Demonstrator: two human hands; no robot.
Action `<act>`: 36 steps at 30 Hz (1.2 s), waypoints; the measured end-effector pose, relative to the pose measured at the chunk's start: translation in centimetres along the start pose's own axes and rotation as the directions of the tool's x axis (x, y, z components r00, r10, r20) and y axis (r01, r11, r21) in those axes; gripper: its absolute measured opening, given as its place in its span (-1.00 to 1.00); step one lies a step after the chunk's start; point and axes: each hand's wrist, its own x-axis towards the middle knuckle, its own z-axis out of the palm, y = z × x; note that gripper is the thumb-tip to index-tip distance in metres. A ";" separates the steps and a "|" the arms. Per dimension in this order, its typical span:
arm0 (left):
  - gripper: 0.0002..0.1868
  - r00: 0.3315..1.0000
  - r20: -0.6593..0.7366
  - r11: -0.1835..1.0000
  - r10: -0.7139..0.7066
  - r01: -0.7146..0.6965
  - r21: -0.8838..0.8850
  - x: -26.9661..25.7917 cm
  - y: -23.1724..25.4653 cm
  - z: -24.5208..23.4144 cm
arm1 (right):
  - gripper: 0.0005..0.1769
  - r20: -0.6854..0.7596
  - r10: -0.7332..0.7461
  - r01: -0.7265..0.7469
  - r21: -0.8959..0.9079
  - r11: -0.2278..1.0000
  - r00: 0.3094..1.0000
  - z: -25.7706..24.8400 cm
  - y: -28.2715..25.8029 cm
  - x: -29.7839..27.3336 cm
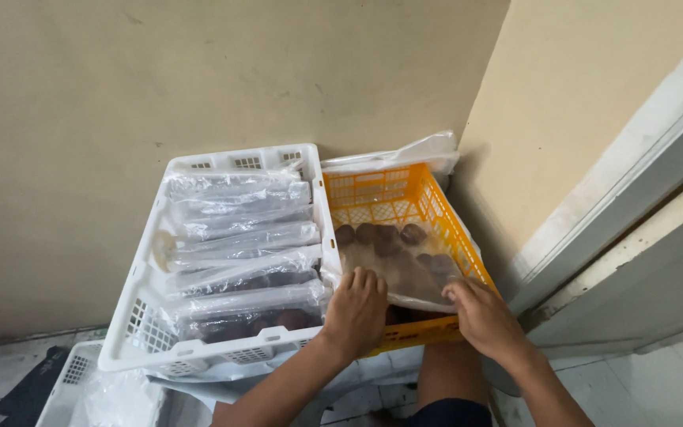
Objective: Packing salak fruit from a bulk crate into individual plastic bags and organizing them into a secondary crate.
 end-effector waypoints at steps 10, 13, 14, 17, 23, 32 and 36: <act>-0.69 0.996 0.083 0.995 0.022 -0.013 -0.101 2.1 -2.0 -1.2 | -0.67 -0.036 -0.158 0.156 -0.047 0.987 0.987 -1.2 -1.9 3.2; -0.70 0.998 0.065 0.998 -0.009 0.013 -0.064 2.5 -3.9 -0.4 | -0.62 -0.086 -0.162 0.155 -0.077 0.985 0.983 -1.0 -1.2 4.4; -0.70 0.999 0.051 0.993 0.004 0.002 -0.115 2.9 -4.5 -0.7 | -0.64 -0.063 -0.165 0.161 -0.069 0.985 0.984 -2.1 -2.0 4.6; -0.67 0.999 0.050 0.984 0.022 -0.013 -0.176 3.7 -5.5 -2.1 | -0.62 -0.044 -0.198 0.190 -0.145 0.971 0.979 -3.2 -1.4 5.5; -0.68 0.993 -0.110 0.993 0.049 -0.060 -0.098 5.4 -6.5 0.9 | -0.81 -0.120 -0.340 0.284 -0.338 0.897 0.933 -3.0 0.9 7.5; -0.74 0.928 -0.339 0.977 -0.154 0.194 0.087 8.3 -6.6 2.9 | -0.53 -0.305 -0.271 0.203 -0.239 0.950 0.913 -2.1 2.3 9.9; -0.63 0.955 -0.257 0.989 -0.147 0.141 -0.040 9.6 -9.0 6.9 | -0.48 -0.299 -0.227 0.193 -0.140 0.971 0.927 -2.4 2.0 11.1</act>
